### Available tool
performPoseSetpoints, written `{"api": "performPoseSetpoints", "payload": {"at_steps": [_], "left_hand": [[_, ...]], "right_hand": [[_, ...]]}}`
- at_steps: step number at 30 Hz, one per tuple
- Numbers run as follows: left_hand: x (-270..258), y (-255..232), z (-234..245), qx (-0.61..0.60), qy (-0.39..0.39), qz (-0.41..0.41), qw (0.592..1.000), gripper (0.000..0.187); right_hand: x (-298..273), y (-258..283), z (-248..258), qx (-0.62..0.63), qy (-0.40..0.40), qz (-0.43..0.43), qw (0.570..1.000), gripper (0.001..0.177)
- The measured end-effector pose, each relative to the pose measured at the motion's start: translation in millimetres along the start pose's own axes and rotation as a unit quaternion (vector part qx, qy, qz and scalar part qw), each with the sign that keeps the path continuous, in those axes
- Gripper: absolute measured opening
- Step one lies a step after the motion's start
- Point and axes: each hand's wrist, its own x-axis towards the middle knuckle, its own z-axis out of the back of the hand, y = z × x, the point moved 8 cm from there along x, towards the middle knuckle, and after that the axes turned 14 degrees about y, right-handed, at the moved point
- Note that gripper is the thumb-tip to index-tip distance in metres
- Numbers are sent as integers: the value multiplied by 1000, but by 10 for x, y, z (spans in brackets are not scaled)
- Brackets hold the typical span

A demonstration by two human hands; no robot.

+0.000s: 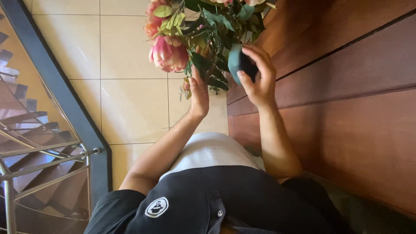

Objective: Cleaning artificial flowers with a sponge.

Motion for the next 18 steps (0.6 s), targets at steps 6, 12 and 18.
{"api": "performPoseSetpoints", "payload": {"at_steps": [6,12,18], "left_hand": [[-145,336,152,18,-26,10,999,95],[-82,196,92,16,-20,3,1000,98],[-31,9,64,-13,7,4,1000,98]], "right_hand": [[108,407,-289,-114,45,-4,992,44],[257,690,-232,24,53,19,998,46],[111,301,-62,-60,-38,-39,997,44]]}}
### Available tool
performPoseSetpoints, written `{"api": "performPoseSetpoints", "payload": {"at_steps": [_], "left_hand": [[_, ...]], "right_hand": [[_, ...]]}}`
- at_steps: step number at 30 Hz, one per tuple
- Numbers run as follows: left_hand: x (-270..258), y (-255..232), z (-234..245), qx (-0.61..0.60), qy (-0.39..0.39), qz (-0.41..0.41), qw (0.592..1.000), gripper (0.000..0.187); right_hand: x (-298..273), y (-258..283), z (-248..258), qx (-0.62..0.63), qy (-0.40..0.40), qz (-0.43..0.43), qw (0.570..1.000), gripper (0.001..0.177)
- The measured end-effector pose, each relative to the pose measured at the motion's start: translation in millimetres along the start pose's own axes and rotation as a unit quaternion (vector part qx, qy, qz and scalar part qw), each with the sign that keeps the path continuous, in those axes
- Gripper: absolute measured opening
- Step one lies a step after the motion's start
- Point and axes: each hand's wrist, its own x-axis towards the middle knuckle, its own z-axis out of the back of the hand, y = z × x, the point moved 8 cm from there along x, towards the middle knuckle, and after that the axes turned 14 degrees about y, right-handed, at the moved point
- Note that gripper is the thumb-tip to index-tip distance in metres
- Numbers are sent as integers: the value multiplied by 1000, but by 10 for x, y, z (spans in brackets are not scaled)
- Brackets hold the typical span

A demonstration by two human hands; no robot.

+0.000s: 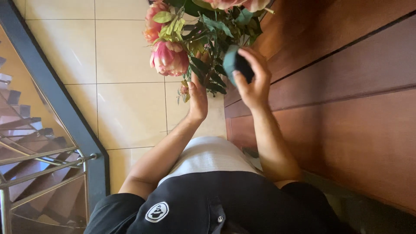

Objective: Cleaning artificial flowers with a sponge.

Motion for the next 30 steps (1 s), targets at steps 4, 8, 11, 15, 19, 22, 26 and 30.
{"api": "performPoseSetpoints", "payload": {"at_steps": [4,8,11,15,19,22,26,30], "left_hand": [[-91,186,61,25,-11,-1,1000,98],[-198,401,136,-41,-29,31,998,95],[-131,207,56,-46,-8,0,999,92],[-153,474,167,-139,-60,69,986,83],[-329,869,370,-100,-58,57,992,80],[-237,617,215,-126,-42,51,990,76],[-267,535,167,-114,-32,32,992,75],[-258,631,135,-136,-44,32,989,74]], "right_hand": [[122,252,-163,-13,31,27,999,45],[148,516,-171,51,98,75,991,46],[4,269,-72,95,69,76,990,47],[-176,-123,-20,74,3,27,997,47],[-147,180,-136,-12,61,40,997,45],[-255,47,-205,-72,100,24,992,45],[-377,-115,-93,-65,59,0,996,45],[-183,273,47,-42,33,22,998,44]]}}
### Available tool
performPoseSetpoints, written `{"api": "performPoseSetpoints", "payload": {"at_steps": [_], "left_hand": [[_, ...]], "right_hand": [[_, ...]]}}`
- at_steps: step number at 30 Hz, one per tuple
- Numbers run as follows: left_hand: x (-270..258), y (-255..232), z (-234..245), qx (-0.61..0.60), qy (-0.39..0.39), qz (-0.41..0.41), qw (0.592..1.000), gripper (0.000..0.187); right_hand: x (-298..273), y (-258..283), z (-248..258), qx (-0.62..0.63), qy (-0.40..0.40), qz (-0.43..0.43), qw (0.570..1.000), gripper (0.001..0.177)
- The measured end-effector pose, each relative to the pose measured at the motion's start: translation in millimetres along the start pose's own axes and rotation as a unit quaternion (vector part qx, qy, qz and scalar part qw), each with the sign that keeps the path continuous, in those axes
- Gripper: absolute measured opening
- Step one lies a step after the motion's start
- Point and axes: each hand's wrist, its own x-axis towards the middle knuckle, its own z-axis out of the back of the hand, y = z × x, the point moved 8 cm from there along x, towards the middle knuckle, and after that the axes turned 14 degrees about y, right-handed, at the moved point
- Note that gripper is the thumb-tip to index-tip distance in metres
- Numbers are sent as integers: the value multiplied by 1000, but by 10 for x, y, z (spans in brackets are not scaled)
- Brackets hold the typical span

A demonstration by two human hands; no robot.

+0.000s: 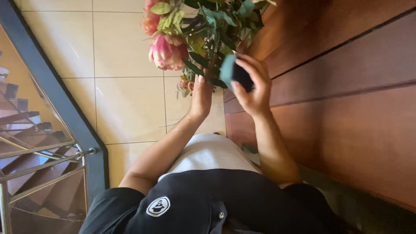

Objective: Cleaning artificial flowers with a sponge.

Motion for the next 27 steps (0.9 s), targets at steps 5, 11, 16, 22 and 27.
{"api": "performPoseSetpoints", "payload": {"at_steps": [5,11,16,22,27], "left_hand": [[-51,214,111,-59,-29,24,998,75],[-2,88,130,-44,-6,-3,999,74],[8,224,226,-27,-38,6,999,76],[-36,226,245,38,-116,106,987,73],[-27,316,331,20,-88,63,994,68]], "right_hand": [[24,-79,-156,-30,42,1,999,47],[-254,-587,-179,-26,44,-48,998,47],[25,-335,-70,27,20,-34,999,45],[105,-222,-268,-21,66,20,997,48],[-98,-574,-159,5,55,-44,997,47]]}}
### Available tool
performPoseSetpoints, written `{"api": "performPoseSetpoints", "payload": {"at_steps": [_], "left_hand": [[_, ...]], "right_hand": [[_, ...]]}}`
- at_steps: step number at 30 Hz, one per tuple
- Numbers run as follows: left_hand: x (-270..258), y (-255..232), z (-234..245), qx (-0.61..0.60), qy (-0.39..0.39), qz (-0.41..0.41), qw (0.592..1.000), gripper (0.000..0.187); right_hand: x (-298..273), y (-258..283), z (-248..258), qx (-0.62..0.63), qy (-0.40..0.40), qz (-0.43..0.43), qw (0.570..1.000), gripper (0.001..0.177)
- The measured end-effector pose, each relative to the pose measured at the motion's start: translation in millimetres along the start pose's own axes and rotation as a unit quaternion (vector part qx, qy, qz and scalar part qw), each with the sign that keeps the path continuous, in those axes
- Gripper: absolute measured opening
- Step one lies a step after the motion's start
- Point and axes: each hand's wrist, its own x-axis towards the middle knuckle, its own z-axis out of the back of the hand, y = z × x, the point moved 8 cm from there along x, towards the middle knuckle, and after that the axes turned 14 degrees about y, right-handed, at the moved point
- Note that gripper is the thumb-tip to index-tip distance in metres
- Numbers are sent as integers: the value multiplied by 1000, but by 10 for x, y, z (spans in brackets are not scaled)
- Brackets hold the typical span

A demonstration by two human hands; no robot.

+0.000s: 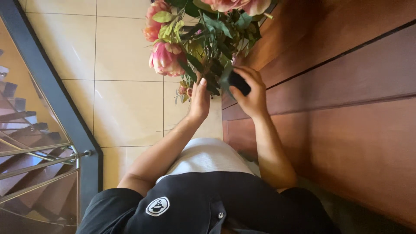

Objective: Cleaning artificial flowers with a sponge.

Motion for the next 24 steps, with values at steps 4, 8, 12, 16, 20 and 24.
{"api": "performPoseSetpoints", "payload": {"at_steps": [4,8,12,16,20,24], "left_hand": [[59,-235,-245,-9,27,-36,999,67],[107,-202,-235,-28,46,-80,995,68],[107,-454,-394,31,57,-102,993,71],[108,-256,-53,47,0,-105,993,70],[109,-546,-325,71,51,-137,987,71],[124,-621,-457,62,86,-138,985,73]], "right_hand": [[148,264,134,28,-25,16,999,47],[254,489,86,21,1,63,998,48],[98,153,-58,-30,33,43,998,48],[62,83,124,-8,15,28,999,46],[275,413,188,42,1,56,998,45],[547,616,85,-3,21,75,997,47]]}}
